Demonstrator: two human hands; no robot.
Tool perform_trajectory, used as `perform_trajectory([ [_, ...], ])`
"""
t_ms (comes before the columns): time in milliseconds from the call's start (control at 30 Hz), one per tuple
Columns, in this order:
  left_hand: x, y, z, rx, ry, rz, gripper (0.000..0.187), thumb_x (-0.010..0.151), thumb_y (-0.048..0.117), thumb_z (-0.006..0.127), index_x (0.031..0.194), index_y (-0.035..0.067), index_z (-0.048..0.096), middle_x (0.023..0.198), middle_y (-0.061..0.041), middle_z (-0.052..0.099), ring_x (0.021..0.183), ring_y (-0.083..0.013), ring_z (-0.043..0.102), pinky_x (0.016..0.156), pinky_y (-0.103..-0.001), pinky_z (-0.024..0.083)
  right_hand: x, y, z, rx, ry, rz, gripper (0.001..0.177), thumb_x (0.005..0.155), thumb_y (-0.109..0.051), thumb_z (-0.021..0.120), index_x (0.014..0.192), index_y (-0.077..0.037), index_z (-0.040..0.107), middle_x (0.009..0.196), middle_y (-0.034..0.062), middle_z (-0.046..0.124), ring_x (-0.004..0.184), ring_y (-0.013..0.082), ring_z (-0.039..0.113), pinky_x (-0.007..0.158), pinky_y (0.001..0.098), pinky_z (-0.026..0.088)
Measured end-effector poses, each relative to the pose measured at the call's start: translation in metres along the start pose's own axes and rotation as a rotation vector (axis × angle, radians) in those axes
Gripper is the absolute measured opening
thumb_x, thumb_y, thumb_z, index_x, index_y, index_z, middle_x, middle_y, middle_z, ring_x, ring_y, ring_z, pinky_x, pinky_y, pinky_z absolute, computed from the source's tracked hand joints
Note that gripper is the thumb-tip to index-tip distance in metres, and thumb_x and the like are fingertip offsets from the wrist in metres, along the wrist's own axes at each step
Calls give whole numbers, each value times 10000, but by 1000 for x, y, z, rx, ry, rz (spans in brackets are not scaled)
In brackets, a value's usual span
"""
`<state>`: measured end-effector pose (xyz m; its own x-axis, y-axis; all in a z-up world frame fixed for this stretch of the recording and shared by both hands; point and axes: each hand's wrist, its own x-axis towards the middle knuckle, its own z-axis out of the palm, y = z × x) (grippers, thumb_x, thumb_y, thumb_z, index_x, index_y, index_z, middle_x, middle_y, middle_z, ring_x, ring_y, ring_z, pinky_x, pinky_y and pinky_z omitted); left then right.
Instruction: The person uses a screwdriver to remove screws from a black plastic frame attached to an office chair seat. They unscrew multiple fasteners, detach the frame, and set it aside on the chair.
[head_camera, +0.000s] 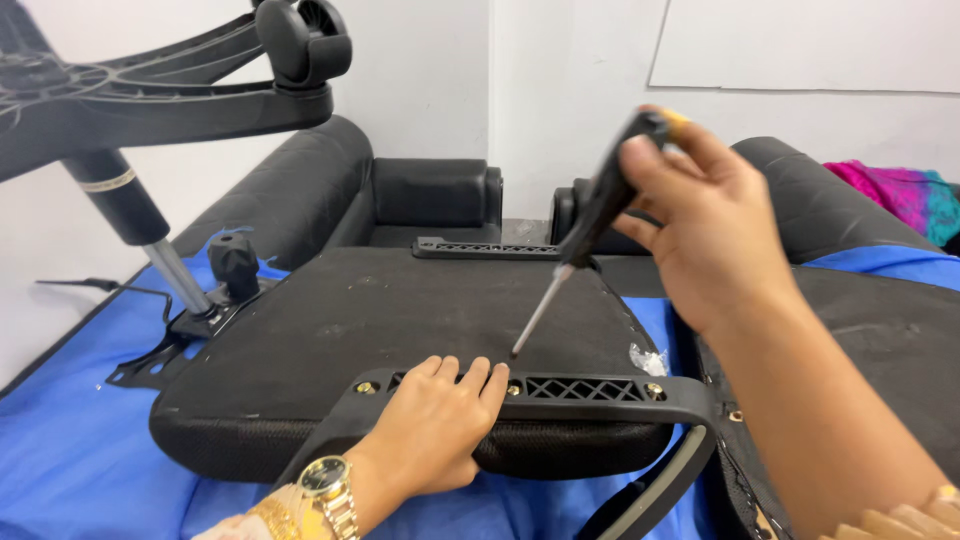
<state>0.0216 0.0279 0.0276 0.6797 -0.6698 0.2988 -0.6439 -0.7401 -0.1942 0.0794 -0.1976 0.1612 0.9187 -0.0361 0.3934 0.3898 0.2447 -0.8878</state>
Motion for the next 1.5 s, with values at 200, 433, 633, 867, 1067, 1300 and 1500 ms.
perform_trajectory([
  [200, -2, 1, 0, 54, 90, 6, 727, 505, 113, 732, 1198, -85, 633, 966, -179, 673, 750, -324, 647, 712, -383, 512, -18, 35, -54, 704, 297, 332, 178, 925, -120, 571, 1072, -29, 610, 788, 78, 601, 584, 111, 534, 508, 245, 454],
  [433, 4, 1, 2, 54, 83, 23, 753, 481, 147, 755, 1190, -78, 641, 956, -160, 681, 746, -313, 654, 694, -386, 513, -93, 90, -56, 883, -506, 831, 291, 855, 40, 581, 1142, 88, 576, 725, 172, 614, 377, 91, 405, 325, 229, 345],
  [633, 5, 3, 8, 65, 77, 16, 738, 487, 137, 756, 1188, -67, 652, 930, -134, 683, 735, -295, 656, 680, -377, 515, -150, 116, -43, 436, -887, 1151, 437, 825, 95, 582, 1262, 103, 558, 1129, 363, 686, 422, 112, 511, 356, 219, 372],
  [867, 8, 2, 7, 70, 53, 5, 664, 525, 115, 743, 1157, -74, 665, 852, -111, 671, 707, -277, 651, 634, -364, 504, -179, 193, -42, 971, 30, 1477, 436, 879, -16, 597, 1306, 64, 562, 925, 241, 713, 490, 162, 631, 428, 215, 518],
  [1067, 7, 2, 2, 56, 110, -8, 621, 531, 108, 742, 1120, -77, 678, 851, -125, 672, 687, -286, 645, 639, -374, 500, -163, 250, -24, 965, 599, 1194, 202, 985, -138, 574, 1113, 13, 613, 1070, 149, 699, 943, 270, 703, 865, 400, 594],
  [1300, 5, -7, 2, 11, 24, -17, 673, 500, 89, 744, 1138, -105, 661, 842, -149, 657, 714, -308, 644, 686, -365, 500, -134, 285, -13, 1088, 318, 754, 473, 1054, -453, 344, 1275, -122, 599, 1253, 48, 691, 1165, 188, 635, 1035, 391, 481],
  [1500, -6, -9, 6, -44, 113, -72, 671, 484, 88, 756, 1122, -91, 651, 881, -169, 649, 785, -309, 633, 786, -399, 501, -136, 295, -10, 1138, 351, 746, 507, 1060, -501, 358, 1331, -141, 591, 1277, 37, 690, 1202, 157, 618, 1050, 380, 477],
])
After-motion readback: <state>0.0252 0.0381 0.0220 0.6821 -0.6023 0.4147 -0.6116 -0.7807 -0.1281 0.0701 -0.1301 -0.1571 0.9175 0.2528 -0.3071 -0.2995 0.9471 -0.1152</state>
